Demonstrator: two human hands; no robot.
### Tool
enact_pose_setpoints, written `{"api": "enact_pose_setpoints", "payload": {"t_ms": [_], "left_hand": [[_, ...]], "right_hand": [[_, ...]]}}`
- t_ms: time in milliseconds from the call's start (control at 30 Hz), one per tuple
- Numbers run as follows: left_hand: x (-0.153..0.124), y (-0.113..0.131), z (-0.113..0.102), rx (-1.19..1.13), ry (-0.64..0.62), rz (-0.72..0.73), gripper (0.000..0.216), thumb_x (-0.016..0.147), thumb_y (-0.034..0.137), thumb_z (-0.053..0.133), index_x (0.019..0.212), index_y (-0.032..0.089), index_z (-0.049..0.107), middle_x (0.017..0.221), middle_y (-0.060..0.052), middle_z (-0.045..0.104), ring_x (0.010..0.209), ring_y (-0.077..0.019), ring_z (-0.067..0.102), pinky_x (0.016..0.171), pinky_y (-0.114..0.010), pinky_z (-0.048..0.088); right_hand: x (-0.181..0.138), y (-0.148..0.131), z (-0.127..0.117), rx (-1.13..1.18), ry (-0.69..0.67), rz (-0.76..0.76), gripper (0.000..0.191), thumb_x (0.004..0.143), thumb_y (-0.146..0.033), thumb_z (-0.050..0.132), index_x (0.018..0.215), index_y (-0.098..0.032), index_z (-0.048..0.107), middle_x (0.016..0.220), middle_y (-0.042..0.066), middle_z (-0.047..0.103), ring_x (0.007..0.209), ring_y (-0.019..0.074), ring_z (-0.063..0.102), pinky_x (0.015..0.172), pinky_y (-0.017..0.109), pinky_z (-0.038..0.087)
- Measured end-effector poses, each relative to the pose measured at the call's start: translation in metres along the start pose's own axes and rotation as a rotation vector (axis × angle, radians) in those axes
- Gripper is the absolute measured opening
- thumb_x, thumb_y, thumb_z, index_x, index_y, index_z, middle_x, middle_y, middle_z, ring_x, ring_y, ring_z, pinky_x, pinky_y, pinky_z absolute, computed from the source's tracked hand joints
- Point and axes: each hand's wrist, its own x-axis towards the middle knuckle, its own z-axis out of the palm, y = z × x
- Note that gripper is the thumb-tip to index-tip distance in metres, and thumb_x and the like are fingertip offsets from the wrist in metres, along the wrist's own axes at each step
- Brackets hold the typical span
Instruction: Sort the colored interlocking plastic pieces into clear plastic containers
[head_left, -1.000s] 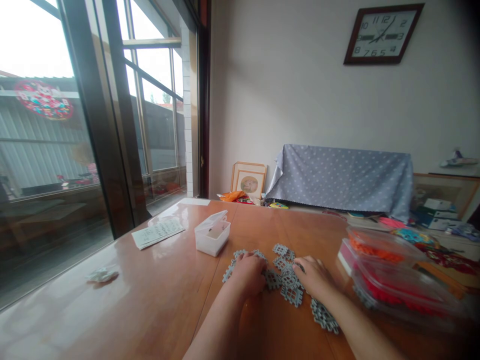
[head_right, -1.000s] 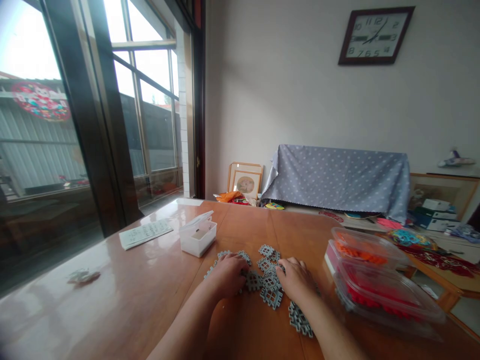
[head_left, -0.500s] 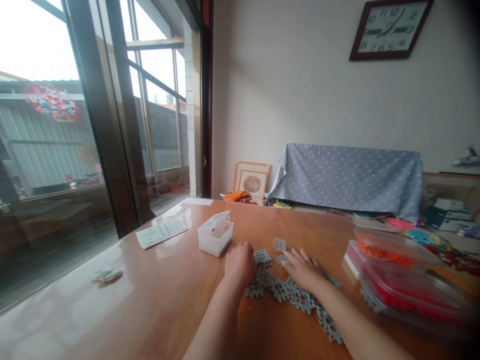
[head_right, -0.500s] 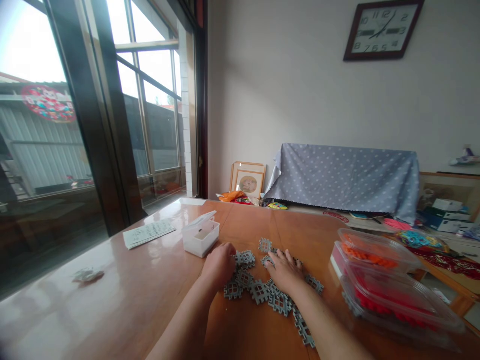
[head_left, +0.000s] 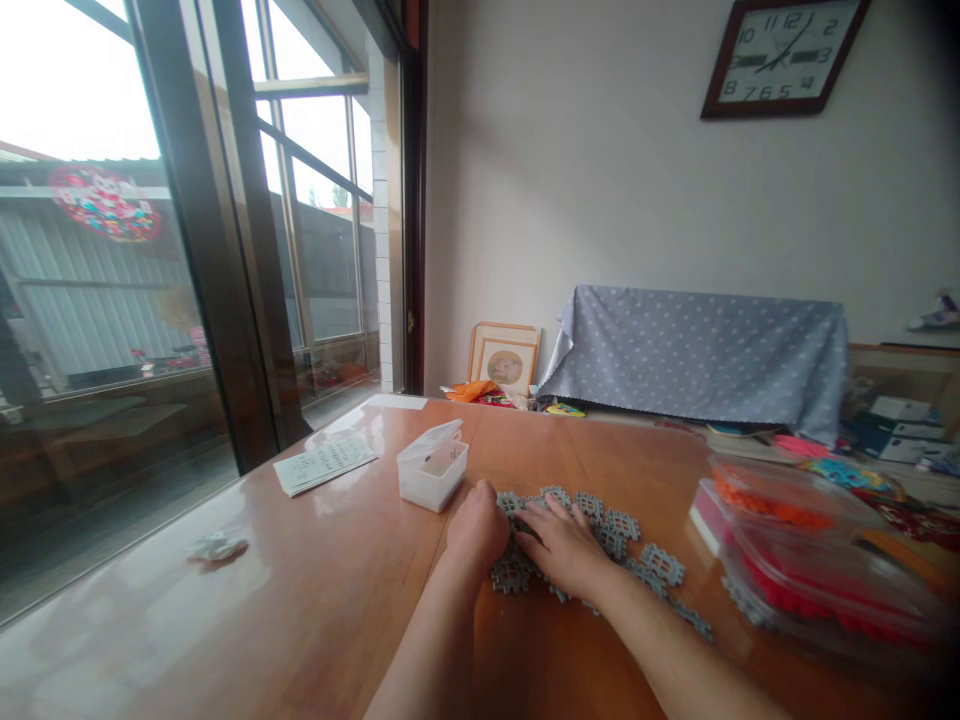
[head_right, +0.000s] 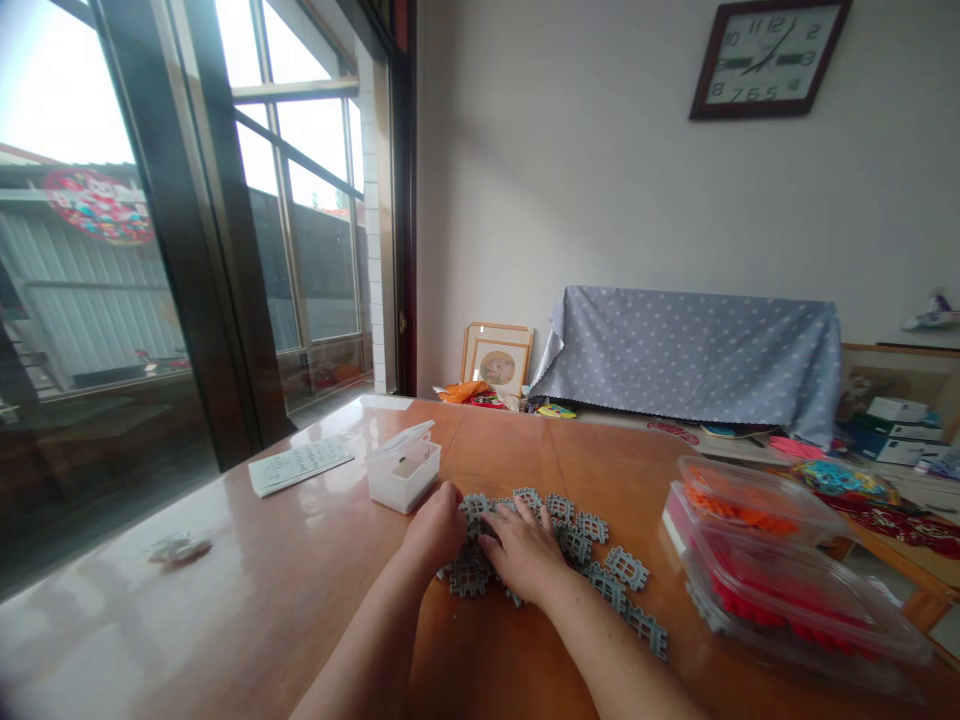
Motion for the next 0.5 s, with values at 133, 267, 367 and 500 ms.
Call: {"api": "enact_pose_setpoints", "payload": {"t_ms": [133, 267, 367, 500], "left_hand": [[-0.001, 0.002, -0.002, 0.011, -0.002, 0.000, 0.021, 0.094, 0.011, 0.043, 0.111, 0.016, 0.054, 0.113, -0.016, 0.072, 0.109, -0.0250, 0.068, 0.088, -0.032, 0.047], [0.000, 0.002, -0.002, 0.028, 0.034, -0.012, 0.021, 0.096, 0.014, 0.039, 0.110, 0.018, 0.055, 0.114, -0.015, 0.072, 0.110, -0.0249, 0.068, 0.088, -0.032, 0.048], [0.001, 0.000, 0.000, 0.048, 0.004, 0.000, 0.020, 0.094, 0.015, 0.043, 0.108, 0.018, 0.057, 0.113, -0.014, 0.073, 0.110, -0.0254, 0.068, 0.089, -0.033, 0.048], [0.002, -0.003, 0.004, 0.060, -0.053, 0.037, 0.021, 0.094, 0.017, 0.044, 0.108, 0.019, 0.059, 0.111, -0.012, 0.074, 0.108, -0.0247, 0.069, 0.089, -0.033, 0.049]], "right_hand": [[-0.005, 0.015, 0.000, -0.065, 0.061, 0.082, 0.051, 0.101, -0.059, 0.036, 0.136, -0.034, 0.064, 0.159, 0.006, 0.046, 0.154, 0.0365, 0.023, 0.118, 0.068, 0.006], [-0.008, 0.021, -0.001, -0.070, 0.149, 0.095, 0.045, 0.101, -0.053, 0.039, 0.125, -0.031, 0.070, 0.155, 0.006, 0.051, 0.151, 0.0339, 0.030, 0.120, 0.065, 0.012], [-0.005, 0.016, 0.001, -0.044, 0.170, 0.066, 0.047, 0.101, -0.049, 0.039, 0.136, -0.030, 0.064, 0.156, 0.006, 0.050, 0.150, 0.0311, 0.032, 0.122, 0.058, 0.017], [0.000, 0.006, 0.004, -0.006, 0.051, 0.005, 0.058, 0.102, -0.057, 0.033, 0.151, -0.032, 0.048, 0.163, 0.003, 0.039, 0.155, 0.0334, 0.021, 0.122, 0.062, 0.015]]}}
